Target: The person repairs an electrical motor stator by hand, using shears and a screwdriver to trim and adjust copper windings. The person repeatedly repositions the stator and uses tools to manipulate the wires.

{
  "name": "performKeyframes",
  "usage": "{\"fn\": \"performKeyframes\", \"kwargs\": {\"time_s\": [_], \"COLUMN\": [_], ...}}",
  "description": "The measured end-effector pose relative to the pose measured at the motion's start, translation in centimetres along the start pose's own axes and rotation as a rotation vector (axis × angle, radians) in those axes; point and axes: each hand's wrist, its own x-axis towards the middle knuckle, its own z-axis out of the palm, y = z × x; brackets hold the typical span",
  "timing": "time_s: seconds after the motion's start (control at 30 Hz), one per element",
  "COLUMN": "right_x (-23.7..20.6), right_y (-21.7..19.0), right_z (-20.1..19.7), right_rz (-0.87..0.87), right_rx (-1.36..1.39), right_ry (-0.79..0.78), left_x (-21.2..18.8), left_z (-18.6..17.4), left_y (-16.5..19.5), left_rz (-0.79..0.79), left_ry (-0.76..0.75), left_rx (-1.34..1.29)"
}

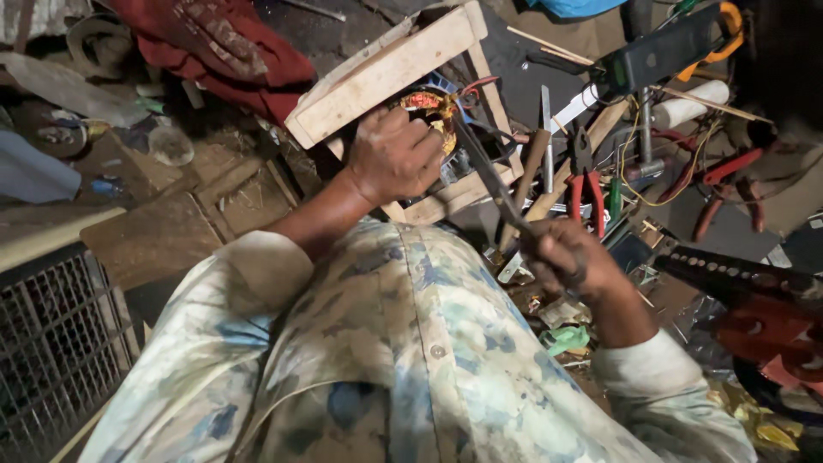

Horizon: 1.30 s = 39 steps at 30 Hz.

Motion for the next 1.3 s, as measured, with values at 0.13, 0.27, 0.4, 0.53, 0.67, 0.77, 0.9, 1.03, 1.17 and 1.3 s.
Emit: {"fn": "performKeyframes", "kwargs": {"time_s": [0.13, 0.27, 0.4, 0.53, 0.67, 0.77, 0.9, 1.03, 1.17, 1.3], "right_x": [0.5, 0.7, 0.9, 1.6, 1.4, 1.3, 1.8, 2.5, 2.6, 4.0], "right_y": [0.9, 1.6, 2.8, 3.6, 3.7, 4.1, 4.8, 5.6, 7.1, 8.6], "right_z": [1.5, 1.5, 2.0, 1.6, 0.9, 1.8, 3.3, 3.6, 3.2, 3.5], "right_rz": [-0.031, -0.035, -0.096, -0.037, -0.015, -0.024, -0.14, -0.153, -0.16, -0.254], "right_rx": [0.061, 0.073, -0.074, 0.216, 0.383, 0.308, 0.082, 0.015, -0.061, -0.268], "right_ry": [0.049, 0.029, 0.041, -0.001, -0.096, 0.016, 0.094, 0.096, 0.166, 0.275], "left_x": [0.0, -0.3, -0.4, -0.3, -0.3, -0.2, -0.1, -0.1, -0.2, -0.4], "left_z": [0.1, 0.4, 0.7, 0.6, 0.4, 0.5, 0.6, 0.6, 0.7, 0.8], "left_y": [0.0, 0.0, 0.1, 0.2, 0.3, 0.4, 0.6, 0.9, 1.0, 1.0], "left_rz": [0.011, 0.02, 0.013, 0.015, 0.018, 0.024, 0.015, 0.012, 0.018, 0.013], "left_ry": [0.008, 0.011, -0.009, -0.017, -0.019, 0.015, -0.018, -0.014, -0.023, -0.01], "left_rx": [0.019, 0.002, 0.033, 0.049, 0.031, 0.074, 0.032, 0.039, 0.035, 0.031]}}
